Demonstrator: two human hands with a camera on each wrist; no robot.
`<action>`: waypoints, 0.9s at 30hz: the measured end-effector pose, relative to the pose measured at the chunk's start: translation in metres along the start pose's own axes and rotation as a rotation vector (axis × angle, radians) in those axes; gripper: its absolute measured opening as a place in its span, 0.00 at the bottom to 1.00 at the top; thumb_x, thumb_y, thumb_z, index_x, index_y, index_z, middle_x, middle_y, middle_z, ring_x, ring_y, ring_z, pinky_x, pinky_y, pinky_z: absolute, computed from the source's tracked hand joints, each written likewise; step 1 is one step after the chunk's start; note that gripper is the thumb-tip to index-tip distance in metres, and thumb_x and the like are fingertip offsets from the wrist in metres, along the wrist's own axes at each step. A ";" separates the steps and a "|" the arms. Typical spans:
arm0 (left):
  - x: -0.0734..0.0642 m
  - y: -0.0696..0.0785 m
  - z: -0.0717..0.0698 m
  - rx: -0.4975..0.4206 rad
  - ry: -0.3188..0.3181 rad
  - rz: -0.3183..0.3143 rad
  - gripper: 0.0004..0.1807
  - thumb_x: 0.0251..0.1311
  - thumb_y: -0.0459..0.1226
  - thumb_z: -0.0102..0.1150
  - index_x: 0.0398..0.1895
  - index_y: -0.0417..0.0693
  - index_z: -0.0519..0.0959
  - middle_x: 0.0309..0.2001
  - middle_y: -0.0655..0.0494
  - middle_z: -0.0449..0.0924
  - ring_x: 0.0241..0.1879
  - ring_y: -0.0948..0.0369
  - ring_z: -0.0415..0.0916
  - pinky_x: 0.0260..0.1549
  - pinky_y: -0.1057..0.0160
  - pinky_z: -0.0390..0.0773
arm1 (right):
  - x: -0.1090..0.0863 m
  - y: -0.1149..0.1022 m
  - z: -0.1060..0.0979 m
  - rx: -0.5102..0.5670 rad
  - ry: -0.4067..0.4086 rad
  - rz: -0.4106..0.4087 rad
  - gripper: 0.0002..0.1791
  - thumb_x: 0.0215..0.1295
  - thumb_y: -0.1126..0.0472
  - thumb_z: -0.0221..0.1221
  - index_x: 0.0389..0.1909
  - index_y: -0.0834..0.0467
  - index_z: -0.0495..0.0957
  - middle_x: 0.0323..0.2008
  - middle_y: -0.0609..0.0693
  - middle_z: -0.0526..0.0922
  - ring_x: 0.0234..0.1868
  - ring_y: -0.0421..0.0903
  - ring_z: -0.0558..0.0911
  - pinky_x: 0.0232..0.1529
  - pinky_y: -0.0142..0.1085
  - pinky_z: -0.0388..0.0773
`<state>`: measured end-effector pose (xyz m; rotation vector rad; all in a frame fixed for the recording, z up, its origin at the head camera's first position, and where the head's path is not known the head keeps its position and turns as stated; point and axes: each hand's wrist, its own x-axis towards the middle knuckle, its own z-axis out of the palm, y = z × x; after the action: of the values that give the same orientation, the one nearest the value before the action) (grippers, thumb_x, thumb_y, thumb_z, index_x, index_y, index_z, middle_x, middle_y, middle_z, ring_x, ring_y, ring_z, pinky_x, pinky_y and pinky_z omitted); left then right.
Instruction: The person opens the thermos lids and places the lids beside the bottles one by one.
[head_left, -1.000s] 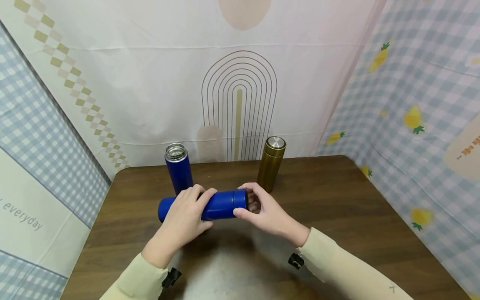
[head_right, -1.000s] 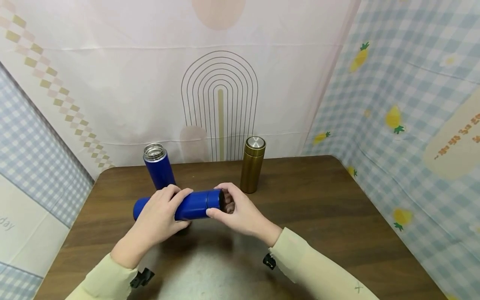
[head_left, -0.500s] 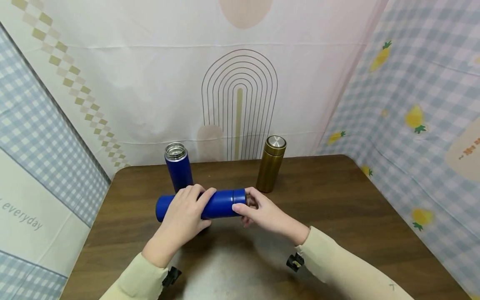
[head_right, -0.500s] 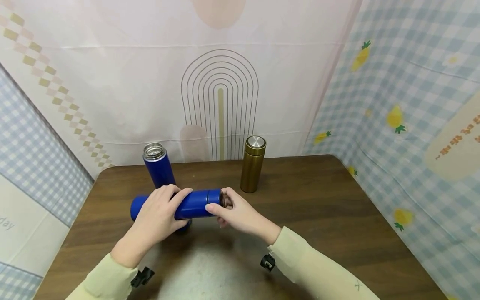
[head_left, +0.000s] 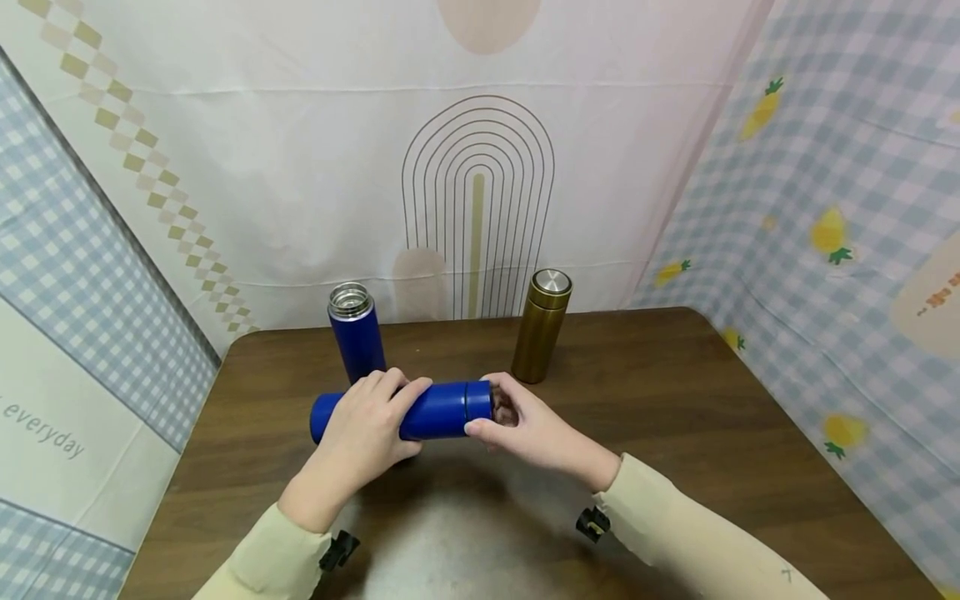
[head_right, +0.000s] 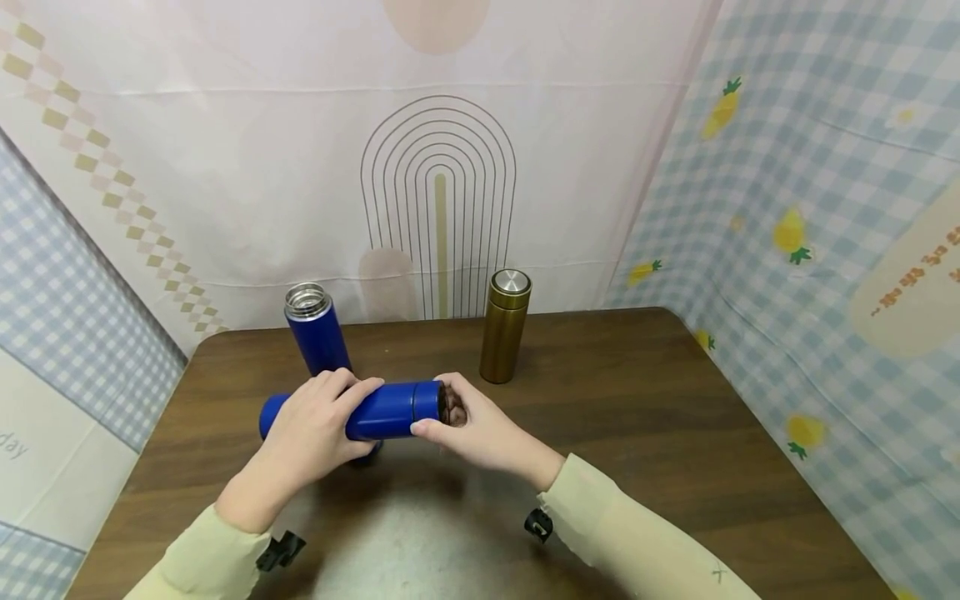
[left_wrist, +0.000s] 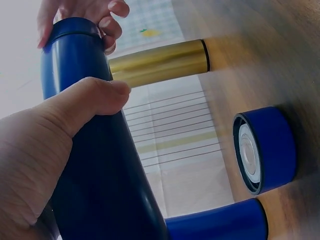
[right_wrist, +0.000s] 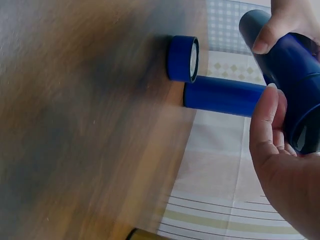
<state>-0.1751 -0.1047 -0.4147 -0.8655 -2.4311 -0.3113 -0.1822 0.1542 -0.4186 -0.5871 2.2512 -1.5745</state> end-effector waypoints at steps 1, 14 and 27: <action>0.000 0.000 0.000 -0.003 -0.003 -0.002 0.44 0.26 0.50 0.82 0.55 0.50 0.77 0.39 0.52 0.73 0.39 0.51 0.73 0.43 0.53 0.76 | 0.000 0.000 0.000 -0.025 0.003 -0.026 0.29 0.62 0.49 0.65 0.60 0.46 0.64 0.49 0.55 0.75 0.45 0.49 0.80 0.42 0.42 0.81; -0.002 -0.003 0.003 -0.105 -0.107 -0.067 0.41 0.34 0.50 0.78 0.58 0.50 0.76 0.40 0.54 0.72 0.39 0.54 0.73 0.42 0.53 0.76 | -0.003 0.003 -0.003 -0.331 0.007 -0.261 0.40 0.59 0.52 0.68 0.67 0.37 0.55 0.57 0.44 0.65 0.45 0.45 0.75 0.41 0.45 0.81; -0.003 0.001 0.004 -0.085 -0.082 -0.044 0.46 0.35 0.45 0.81 0.63 0.51 0.72 0.46 0.49 0.72 0.47 0.49 0.72 0.51 0.49 0.72 | 0.003 -0.009 0.000 0.056 0.039 0.200 0.32 0.64 0.38 0.57 0.57 0.57 0.67 0.45 0.58 0.78 0.41 0.56 0.81 0.42 0.49 0.81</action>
<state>-0.1737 -0.1039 -0.4192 -0.8782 -2.5309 -0.4062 -0.1836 0.1503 -0.4099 -0.3080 2.2086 -1.5547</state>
